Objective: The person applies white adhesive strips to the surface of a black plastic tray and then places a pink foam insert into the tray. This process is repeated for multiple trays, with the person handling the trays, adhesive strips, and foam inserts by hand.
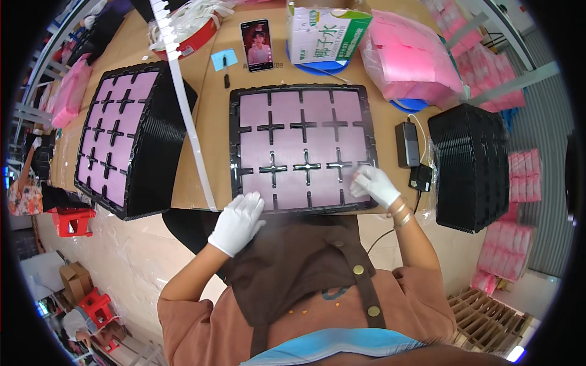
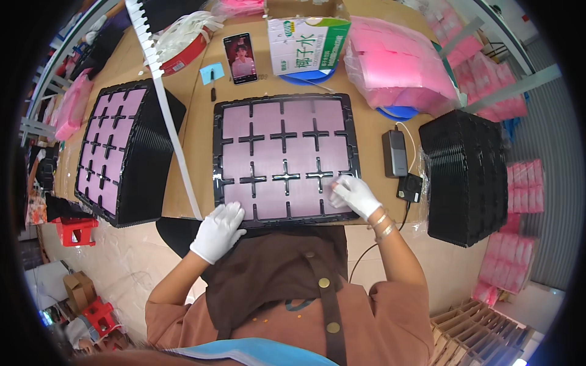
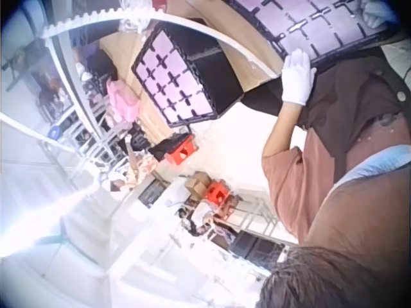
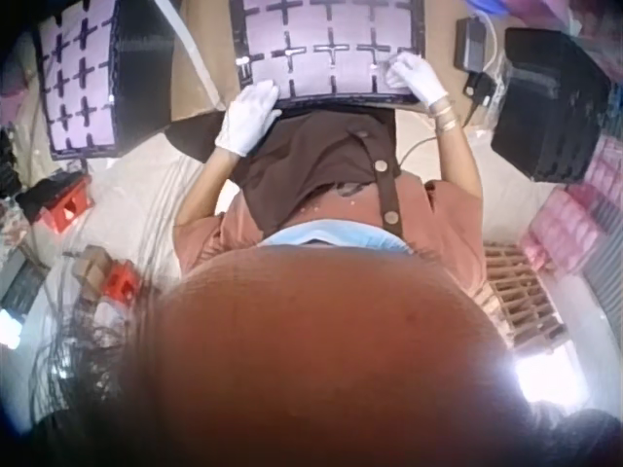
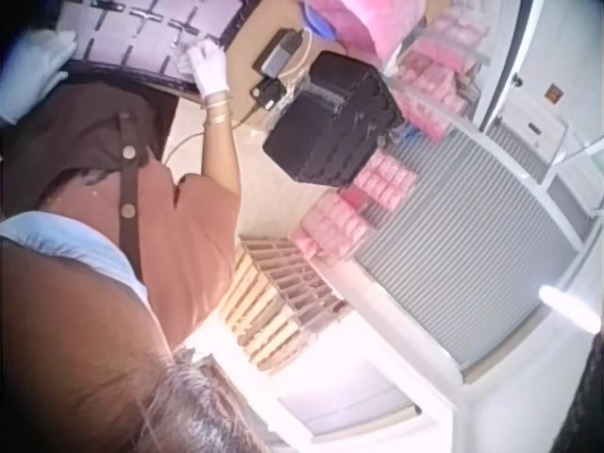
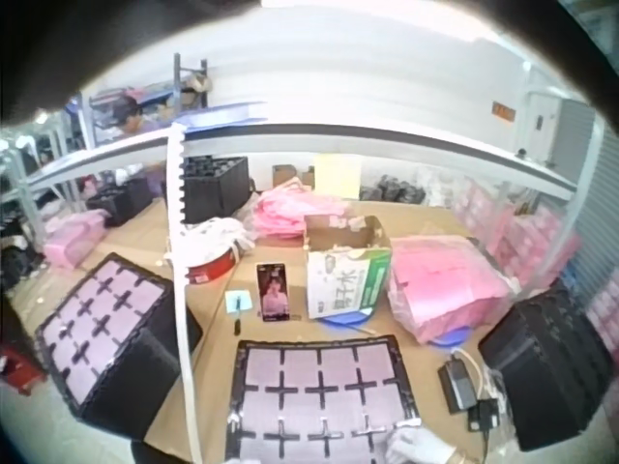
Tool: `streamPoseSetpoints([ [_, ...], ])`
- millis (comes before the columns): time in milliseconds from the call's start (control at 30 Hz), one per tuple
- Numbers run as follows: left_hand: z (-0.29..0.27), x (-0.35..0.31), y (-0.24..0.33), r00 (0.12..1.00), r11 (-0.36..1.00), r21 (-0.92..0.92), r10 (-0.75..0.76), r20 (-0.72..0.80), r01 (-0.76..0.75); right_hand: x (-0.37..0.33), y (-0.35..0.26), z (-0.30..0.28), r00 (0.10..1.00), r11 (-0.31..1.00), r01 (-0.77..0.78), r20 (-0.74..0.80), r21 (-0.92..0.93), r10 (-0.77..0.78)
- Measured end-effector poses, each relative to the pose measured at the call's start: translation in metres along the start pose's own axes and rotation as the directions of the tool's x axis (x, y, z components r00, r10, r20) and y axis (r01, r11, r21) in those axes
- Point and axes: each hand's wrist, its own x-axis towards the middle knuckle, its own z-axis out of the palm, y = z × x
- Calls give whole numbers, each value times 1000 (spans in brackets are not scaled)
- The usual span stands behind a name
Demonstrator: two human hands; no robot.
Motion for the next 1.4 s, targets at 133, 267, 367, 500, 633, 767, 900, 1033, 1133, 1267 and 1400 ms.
streamPoseSetpoints([
  [133, 2, 1, 7, 992, 998, -52, -52, -111, 46, -7, 2, 12, 970, 978, -41, -243, -206, -10],
  [267, 24, 6, 9, 908, 978, -121, -204, -366, 171, 6, 2, 14, 791, 822, 13, -496, -570, -357],
  [367, 32, -1, -12, 631, 887, -375, -456, -628, 267, 15, 9, -8, 585, 678, -151, -618, -719, -525],
  [500, 49, 1, -26, 563, 639, -586, -753, -342, 498, 40, 46, -31, 722, 942, 150, -618, -300, -312],
  [633, 38, 6, -16, 513, 545, -708, -806, -295, 450, 32, 42, -20, 581, 848, 165, -645, -504, -497],
  [767, 43, -21, 0, 545, 286, -957, -810, -218, 42, 6, 23, -17, 528, 862, 222, -687, -456, -499],
  [900, -28, -85, -1, 363, 275, -947, -876, -318, -165, -11, -33, 32, 643, 730, 669, -603, 142, -472],
  [1033, -85, -141, -45, 86, 379, -871, -902, -423, -311, 25, -102, 110, 769, 741, 639, -171, 208, -615],
  [1133, -103, -159, -89, -119, 438, -828, -898, -424, -349, 104, -116, 168, 829, 808, 553, -40, 204, -558],
  [1267, -84, -192, -161, -246, 402, -879, -907, -343, -257, 175, -158, 245, 831, 759, 537, -74, 369, -552],
  [1400, -66, -179, -196, -211, 345, -907, -931, -298, -240, 193, -215, 248, 740, 672, 666, -181, 324, -647],
])
